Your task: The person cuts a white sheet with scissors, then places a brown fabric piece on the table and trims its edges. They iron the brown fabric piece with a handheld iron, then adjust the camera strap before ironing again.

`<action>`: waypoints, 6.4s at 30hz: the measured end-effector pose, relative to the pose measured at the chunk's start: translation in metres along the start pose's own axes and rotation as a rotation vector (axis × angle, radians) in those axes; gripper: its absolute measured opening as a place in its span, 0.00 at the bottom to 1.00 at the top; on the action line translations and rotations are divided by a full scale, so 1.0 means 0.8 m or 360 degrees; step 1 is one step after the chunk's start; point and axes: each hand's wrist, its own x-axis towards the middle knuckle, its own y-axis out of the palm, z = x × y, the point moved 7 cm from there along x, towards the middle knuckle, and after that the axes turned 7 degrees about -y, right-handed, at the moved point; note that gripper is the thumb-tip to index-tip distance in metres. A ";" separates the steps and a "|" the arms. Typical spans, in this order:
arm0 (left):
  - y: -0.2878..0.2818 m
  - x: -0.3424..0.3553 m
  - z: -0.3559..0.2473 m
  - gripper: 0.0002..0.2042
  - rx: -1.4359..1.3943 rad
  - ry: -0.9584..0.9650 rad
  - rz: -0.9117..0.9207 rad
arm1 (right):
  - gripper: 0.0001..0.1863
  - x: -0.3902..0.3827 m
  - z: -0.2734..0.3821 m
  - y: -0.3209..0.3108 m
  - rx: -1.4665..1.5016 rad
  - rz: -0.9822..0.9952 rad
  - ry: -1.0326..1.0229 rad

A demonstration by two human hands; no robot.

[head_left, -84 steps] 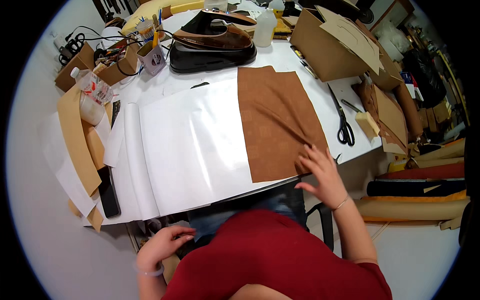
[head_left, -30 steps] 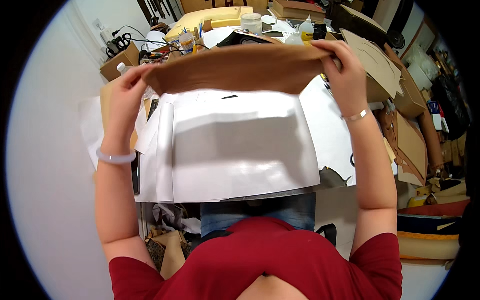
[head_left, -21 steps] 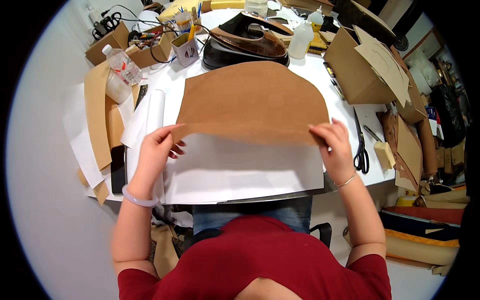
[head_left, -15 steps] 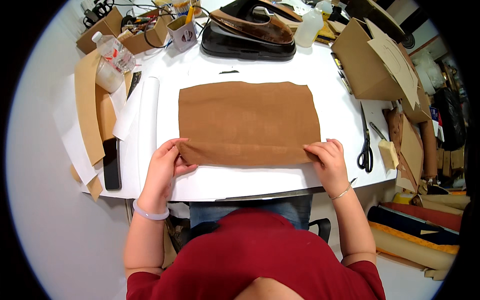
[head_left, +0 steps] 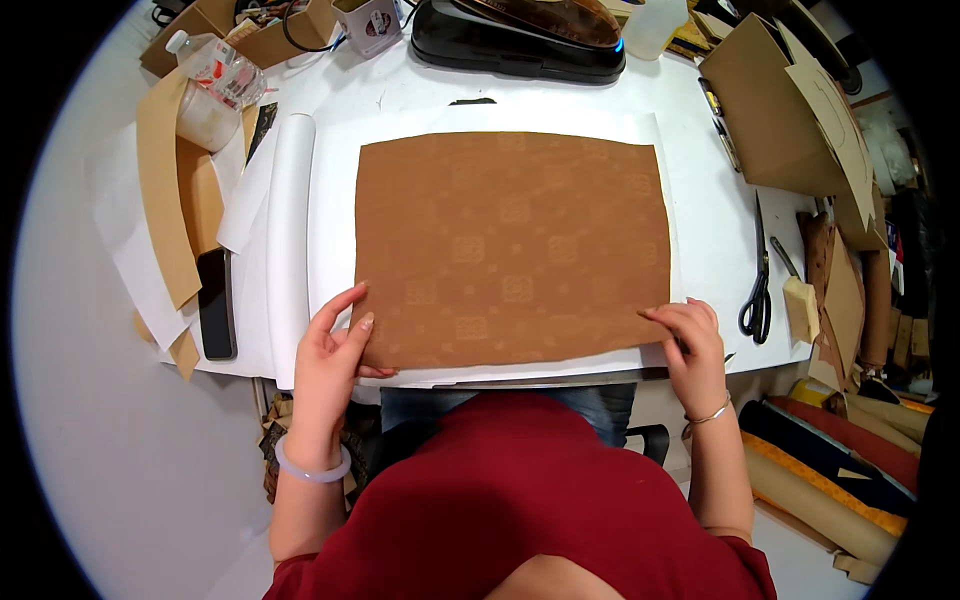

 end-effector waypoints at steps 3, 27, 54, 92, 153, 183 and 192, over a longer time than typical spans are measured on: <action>0.001 0.018 0.004 0.20 -0.0477 -0.0164 0.0207 | 0.10 0.015 -0.016 -0.004 0.0150 -0.0089 0.0283; 0.015 0.094 -0.125 0.17 -0.0582 0.0232 0.0438 | 0.11 0.169 -0.079 -0.061 0.0110 -0.0176 0.0411; 0.005 0.074 -0.042 0.08 0.0568 0.0752 -0.0264 | 0.15 0.069 -0.048 -0.030 -0.0347 -0.0211 -0.0425; -0.007 -0.032 0.038 0.07 0.1016 0.0719 -0.0569 | 0.13 -0.055 -0.008 -0.024 -0.0595 -0.0115 -0.0405; 0.087 -0.066 -0.008 0.17 0.1573 0.1839 -0.0175 | 0.21 0.182 0.085 -0.065 -0.0294 -0.0496 -0.0504; -0.098 -0.030 -0.031 0.24 0.1301 0.1195 -0.0998 | 0.44 0.547 -0.035 -0.041 -0.0287 -0.0107 -0.0111; -0.099 -0.018 -0.040 0.23 0.1391 0.1051 -0.0958 | 0.42 0.571 -0.037 -0.046 -0.0293 0.0114 -0.0085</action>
